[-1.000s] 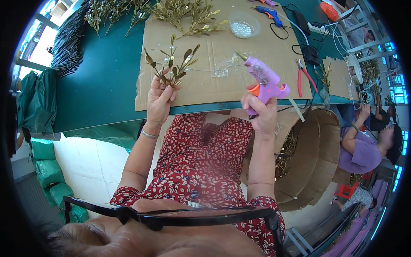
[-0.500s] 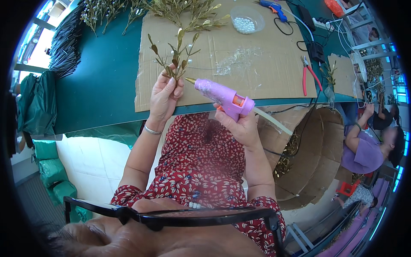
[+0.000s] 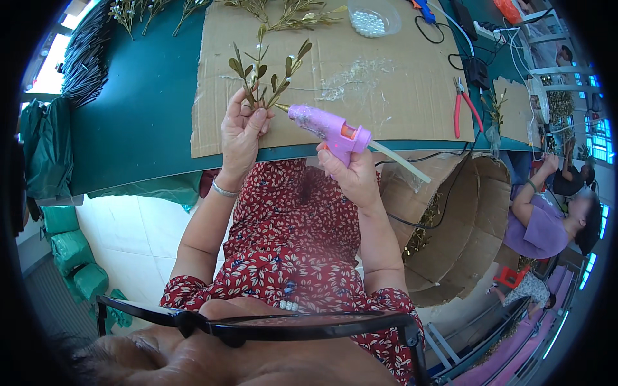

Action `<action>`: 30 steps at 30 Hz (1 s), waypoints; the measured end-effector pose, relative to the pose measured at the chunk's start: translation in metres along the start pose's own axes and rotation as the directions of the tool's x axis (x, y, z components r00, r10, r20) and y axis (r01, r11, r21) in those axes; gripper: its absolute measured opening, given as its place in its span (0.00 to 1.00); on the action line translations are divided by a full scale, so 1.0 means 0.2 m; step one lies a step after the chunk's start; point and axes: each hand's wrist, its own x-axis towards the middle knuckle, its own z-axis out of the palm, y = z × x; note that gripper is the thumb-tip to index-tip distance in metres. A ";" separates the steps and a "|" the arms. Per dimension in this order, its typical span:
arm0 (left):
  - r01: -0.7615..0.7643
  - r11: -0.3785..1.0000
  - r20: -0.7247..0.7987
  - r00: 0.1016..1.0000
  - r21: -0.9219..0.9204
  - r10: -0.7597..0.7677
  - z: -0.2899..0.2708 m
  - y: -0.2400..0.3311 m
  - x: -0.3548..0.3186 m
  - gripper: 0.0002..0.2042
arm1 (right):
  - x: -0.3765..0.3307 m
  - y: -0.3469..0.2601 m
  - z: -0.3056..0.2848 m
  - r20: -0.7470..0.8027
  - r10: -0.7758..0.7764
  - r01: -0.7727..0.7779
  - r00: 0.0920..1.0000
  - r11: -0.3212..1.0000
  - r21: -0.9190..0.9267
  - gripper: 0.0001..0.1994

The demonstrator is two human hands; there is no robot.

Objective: The person glues beads onto artificial leaf stems using a hot glue gun, then separates and organizes green wire stems by hand.

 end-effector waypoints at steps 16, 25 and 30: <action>-0.006 0.995 0.055 0.998 0.098 0.001 0.01 0.02 0.00 0.22 | 0.01 -0.03 -0.03 -0.034 0.053 -0.054 0.998 0.998 -0.043 0.12; -0.020 0.989 0.111 0.994 0.148 0.004 0.00 0.01 -0.01 0.22 | 0.01 -0.05 -0.10 -0.013 0.156 -0.156 0.988 0.988 0.012 0.09; -0.036 0.987 0.120 0.993 0.155 0.018 0.01 0.01 -0.01 0.21 | 0.00 -0.05 -0.10 -0.033 0.158 -0.158 0.987 0.987 0.001 0.09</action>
